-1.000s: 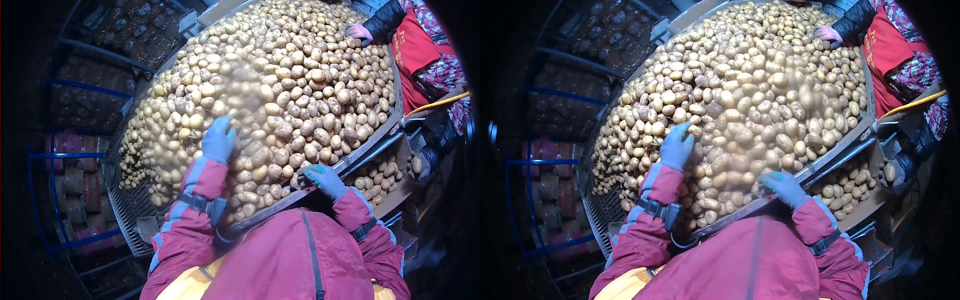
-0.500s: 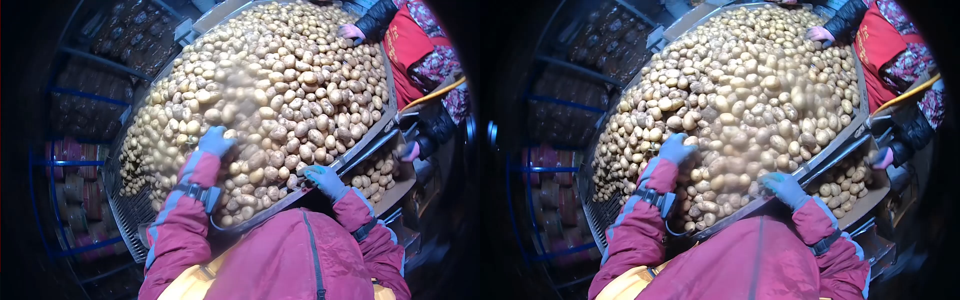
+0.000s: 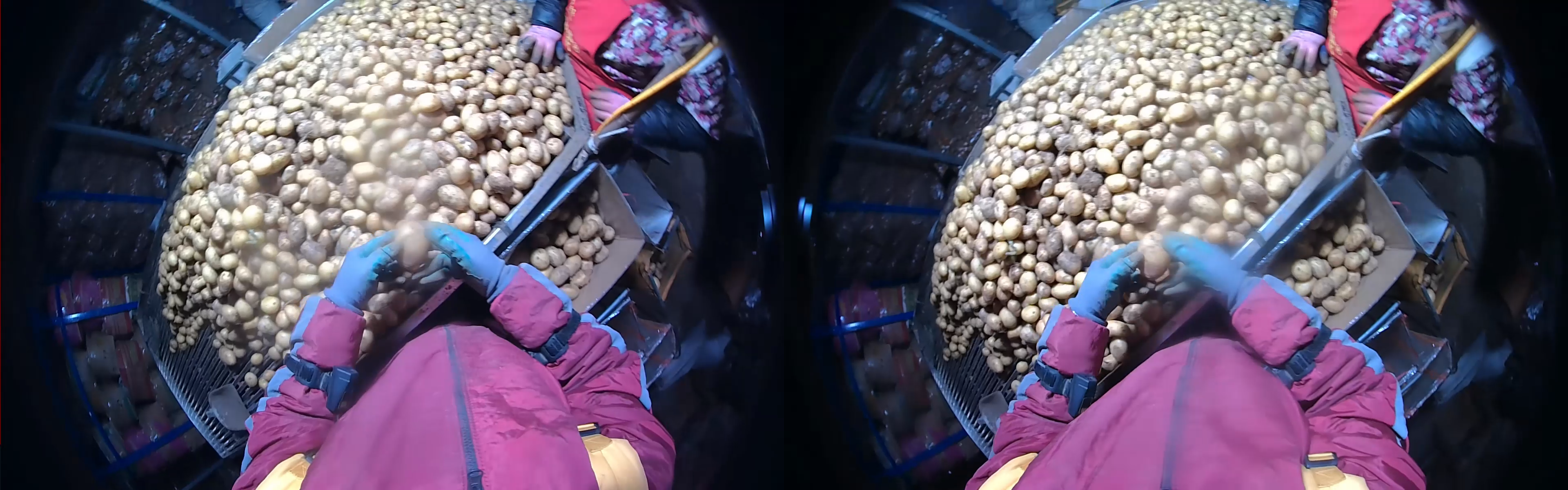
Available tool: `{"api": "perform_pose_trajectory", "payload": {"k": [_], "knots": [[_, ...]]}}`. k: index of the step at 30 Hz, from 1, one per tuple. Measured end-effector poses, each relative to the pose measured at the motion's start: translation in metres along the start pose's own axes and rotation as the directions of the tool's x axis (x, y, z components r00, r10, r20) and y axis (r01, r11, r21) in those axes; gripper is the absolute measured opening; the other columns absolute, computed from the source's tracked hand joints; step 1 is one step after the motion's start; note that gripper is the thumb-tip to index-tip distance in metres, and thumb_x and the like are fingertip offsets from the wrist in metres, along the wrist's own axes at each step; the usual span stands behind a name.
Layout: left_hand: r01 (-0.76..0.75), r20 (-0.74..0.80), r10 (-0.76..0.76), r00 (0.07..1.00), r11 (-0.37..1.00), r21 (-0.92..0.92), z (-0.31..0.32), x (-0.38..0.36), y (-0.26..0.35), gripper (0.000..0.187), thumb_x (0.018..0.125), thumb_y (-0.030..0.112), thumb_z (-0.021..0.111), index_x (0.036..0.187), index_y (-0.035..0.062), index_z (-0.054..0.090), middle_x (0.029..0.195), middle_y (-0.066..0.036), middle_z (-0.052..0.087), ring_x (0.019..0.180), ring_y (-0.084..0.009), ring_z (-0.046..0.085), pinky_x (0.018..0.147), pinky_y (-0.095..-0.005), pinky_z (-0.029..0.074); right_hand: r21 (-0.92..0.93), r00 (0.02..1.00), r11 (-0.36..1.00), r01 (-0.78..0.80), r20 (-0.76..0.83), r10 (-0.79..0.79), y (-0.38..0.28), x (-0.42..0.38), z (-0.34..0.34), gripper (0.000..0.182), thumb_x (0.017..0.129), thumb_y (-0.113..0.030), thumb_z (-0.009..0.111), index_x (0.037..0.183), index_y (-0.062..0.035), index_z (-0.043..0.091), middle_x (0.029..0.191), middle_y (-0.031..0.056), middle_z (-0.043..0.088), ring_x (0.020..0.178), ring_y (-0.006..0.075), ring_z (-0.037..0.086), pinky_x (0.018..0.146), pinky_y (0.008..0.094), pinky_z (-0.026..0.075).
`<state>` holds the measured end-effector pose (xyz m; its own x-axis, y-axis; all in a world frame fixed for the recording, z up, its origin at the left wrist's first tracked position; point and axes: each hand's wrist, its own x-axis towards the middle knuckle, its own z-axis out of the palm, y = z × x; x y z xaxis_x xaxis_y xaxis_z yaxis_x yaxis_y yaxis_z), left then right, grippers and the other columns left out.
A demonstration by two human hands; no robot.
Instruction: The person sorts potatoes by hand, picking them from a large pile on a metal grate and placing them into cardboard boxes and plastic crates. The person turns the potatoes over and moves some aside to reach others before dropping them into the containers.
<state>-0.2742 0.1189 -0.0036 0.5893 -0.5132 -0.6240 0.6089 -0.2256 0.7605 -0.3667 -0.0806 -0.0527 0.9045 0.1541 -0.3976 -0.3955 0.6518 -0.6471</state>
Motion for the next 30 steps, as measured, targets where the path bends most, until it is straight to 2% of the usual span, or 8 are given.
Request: {"api": "perform_pose_trajectory", "payload": {"k": [5,8,9,12,15,19,23,30], "knots": [[-0.189,0.174,0.148,0.974,0.95,0.25,0.022,0.004,-0.006,0.039,0.102,0.022,0.063,0.135,0.0019,0.064,0.121,-0.005,0.07,0.099,-0.0111,0.067,0.083,-0.0273,0.055,0.168,0.99,0.984,-0.053,-0.124,0.074,-0.002,-0.03,-0.017,0.043,0.103,-0.037,0.059,0.126,-0.0007,0.06,0.119,0.0114,0.067,0.098,0.0222,0.067,0.078,0.0346,0.061],[-0.041,0.158,0.012,0.987,0.982,0.183,0.034,0.001,0.009,0.036,0.102,0.024,0.064,0.131,0.003,0.067,0.114,-0.003,0.073,0.086,-0.0064,0.065,0.073,-0.0226,0.052,0.366,0.981,0.929,-0.054,-0.154,0.117,-0.003,-0.045,-0.028,0.044,0.104,-0.037,0.058,0.124,0.0024,0.061,0.114,0.0151,0.069,0.091,0.0232,0.069,0.071,0.0352,0.061],[-0.016,0.088,-0.006,0.996,0.966,0.257,0.03,0.005,0.006,0.037,0.101,0.022,0.062,0.131,0.0017,0.067,0.117,-0.008,0.073,0.102,-0.0144,0.068,0.088,-0.0272,0.054,0.378,0.998,0.925,-0.045,-0.024,0.058,0.004,-0.049,-0.041,0.049,0.104,-0.039,0.056,0.124,0.0047,0.06,0.111,0.0178,0.07,0.087,0.0248,0.071,0.069,0.0354,0.06],[-0.195,0.016,0.206,0.978,0.898,0.395,0.013,0.026,-0.013,0.035,0.1,0.013,0.059,0.132,0.0033,0.067,0.116,-0.009,0.073,0.104,-0.0163,0.069,0.09,-0.0289,0.054,0.428,1.0,0.904,-0.005,0.003,0.004,-0.013,-0.081,-0.036,0.056,0.104,-0.046,0.054,0.126,0.0049,0.061,0.108,0.0157,0.072,0.081,0.0237,0.072,0.065,0.0332,0.058],[-0.394,0.088,0.514,0.853,0.524,0.755,-0.003,0.047,-0.027,0.043,0.097,0.008,0.062,0.14,0.0039,0.061,0.135,-0.009,0.066,0.128,-0.0204,0.058,0.109,-0.0328,0.045,0.245,0.995,0.969,0.008,-0.096,0.016,-0.003,-0.087,-0.058,0.068,0.101,-0.059,0.048,0.129,0.0023,0.061,0.099,0.0124,0.073,0.059,0.0169,0.067,0.049,0.0271,0.051],[-0.316,0.226,0.606,0.762,0.044,0.948,-0.009,0.071,-0.046,0.059,0.089,0.022,0.071,0.143,0.005,0.055,0.151,-0.024,0.047,0.137,-0.0393,0.048,0.114,-0.0448,0.04,0.152,0.978,0.988,0.027,-0.206,0.005,0.0,-0.123,-0.073,0.069,0.102,-0.062,0.046,0.127,-0.0003,0.063,0.084,0.01,0.069,0.044,0.0165,0.057,0.037,0.0256,0.04],[-0.135,0.266,0.615,0.742,-0.252,0.958,0.004,0.068,-0.065,0.064,0.091,0.033,0.069,0.149,0.0119,0.052,0.161,-0.021,0.036,0.142,-0.039,0.041,0.114,-0.0499,0.036,0.196,0.956,0.98,-0.016,-0.284,0.073,0.002,-0.163,-0.091,0.069,0.103,-0.06,0.041,0.122,0.0019,0.064,0.081,0.0117,0.067,0.044,0.0168,0.057,0.038,0.0259,0.039],[-0.009,0.245,0.569,0.785,-0.385,0.923,0.009,0.07,-0.069,0.064,0.098,0.038,0.055,0.155,0.0135,0.042,0.163,-0.02,0.032,0.137,-0.0408,0.045,0.115,-0.0499,0.035,0.317,0.885,0.91,0.268,-0.453,-0.103,0.051,-0.228,-0.166,0.046,0.101,-0.042,0.055,0.122,-0.0032,0.066,0.096,0.0131,0.069,0.071,0.0229,0.07,0.056,0.0314,0.055]]}}
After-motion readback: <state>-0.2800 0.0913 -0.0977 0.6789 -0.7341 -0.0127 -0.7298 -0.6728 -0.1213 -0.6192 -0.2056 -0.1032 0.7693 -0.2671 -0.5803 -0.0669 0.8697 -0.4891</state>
